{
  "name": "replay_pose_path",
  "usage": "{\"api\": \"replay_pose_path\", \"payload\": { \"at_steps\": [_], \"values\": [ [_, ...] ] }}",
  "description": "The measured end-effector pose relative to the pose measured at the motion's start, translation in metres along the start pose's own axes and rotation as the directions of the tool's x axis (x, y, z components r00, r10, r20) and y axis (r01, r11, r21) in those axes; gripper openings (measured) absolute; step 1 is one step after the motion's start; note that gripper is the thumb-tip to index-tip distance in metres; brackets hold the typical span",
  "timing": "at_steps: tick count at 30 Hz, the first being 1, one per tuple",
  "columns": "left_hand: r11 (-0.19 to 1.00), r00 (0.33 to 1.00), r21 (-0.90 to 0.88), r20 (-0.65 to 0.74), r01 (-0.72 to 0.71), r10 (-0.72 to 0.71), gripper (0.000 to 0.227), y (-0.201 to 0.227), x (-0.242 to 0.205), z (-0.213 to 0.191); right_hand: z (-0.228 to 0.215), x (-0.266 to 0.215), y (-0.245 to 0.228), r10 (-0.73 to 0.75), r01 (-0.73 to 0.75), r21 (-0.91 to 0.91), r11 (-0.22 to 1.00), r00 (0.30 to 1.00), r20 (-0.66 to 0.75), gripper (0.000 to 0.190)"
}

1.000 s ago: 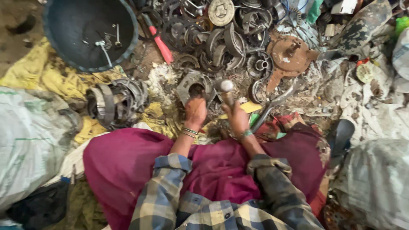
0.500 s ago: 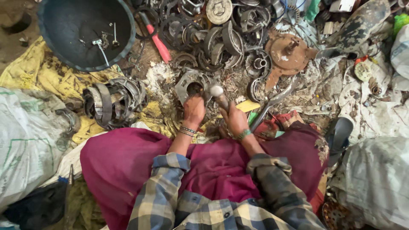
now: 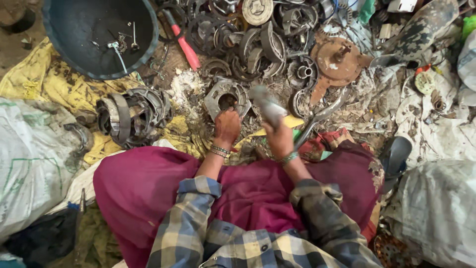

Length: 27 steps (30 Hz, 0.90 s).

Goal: The person sits on the ground and repeatedly hammers a metal part placed on a hexagonal anvil-like block. They adjust the part's position between strikes and continue hammering until the end of the clip.

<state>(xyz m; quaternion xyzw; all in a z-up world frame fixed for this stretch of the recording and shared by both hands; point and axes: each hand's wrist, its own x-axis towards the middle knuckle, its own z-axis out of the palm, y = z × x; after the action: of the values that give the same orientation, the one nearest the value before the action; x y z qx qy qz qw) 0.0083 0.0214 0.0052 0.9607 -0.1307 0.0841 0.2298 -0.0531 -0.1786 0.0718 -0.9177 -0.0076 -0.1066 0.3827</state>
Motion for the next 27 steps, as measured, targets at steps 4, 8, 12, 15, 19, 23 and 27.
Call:
{"api": "replay_pose_path", "payload": {
  "at_steps": [4, 8, 12, 15, 19, 23, 27],
  "values": [
    [0.987, 0.987, 0.127, 0.112, 0.102, -0.117, 0.011, -0.006, 0.013, 0.005, 0.007, 0.012, -0.011, 0.230, -0.209, -0.155, 0.966, 0.963, 0.137, 0.041],
    [0.997, 0.998, 0.065, 0.051, -0.048, 0.045, 0.025, -0.011, 0.001, 0.015, -0.025, -0.003, -0.014, 0.156, -0.156, 0.039, 0.987, 0.988, -0.013, 0.036],
    [0.997, 0.991, -0.005, 0.111, -0.076, 0.076, 0.014, -0.021, -0.002, 0.007, -0.031, -0.002, -0.012, -0.137, 0.191, 0.296, 0.936, 0.972, -0.193, 0.023],
    [0.997, 0.982, 0.012, 0.175, -0.073, 0.070, 0.018, -0.015, -0.002, 0.008, -0.017, -0.001, -0.007, -0.209, 0.231, 0.156, 0.960, 0.967, -0.143, 0.020],
    [0.995, 0.987, 0.089, 0.149, 0.053, -0.066, 0.017, -0.008, 0.006, 0.013, 0.002, -0.004, -0.015, 0.066, -0.009, -0.272, 0.962, 0.977, 0.201, 0.042],
    [0.996, 0.993, 0.071, 0.103, 0.057, -0.065, 0.016, -0.008, 0.005, 0.023, -0.014, -0.010, -0.021, 0.078, -0.074, -0.098, 0.992, 0.996, 0.042, 0.040],
    [0.995, 0.988, 0.085, 0.145, 0.047, -0.059, 0.015, -0.012, 0.006, 0.027, -0.023, -0.009, -0.018, -0.070, 0.091, 0.177, 0.980, 0.990, -0.123, 0.029]
  ]
}}
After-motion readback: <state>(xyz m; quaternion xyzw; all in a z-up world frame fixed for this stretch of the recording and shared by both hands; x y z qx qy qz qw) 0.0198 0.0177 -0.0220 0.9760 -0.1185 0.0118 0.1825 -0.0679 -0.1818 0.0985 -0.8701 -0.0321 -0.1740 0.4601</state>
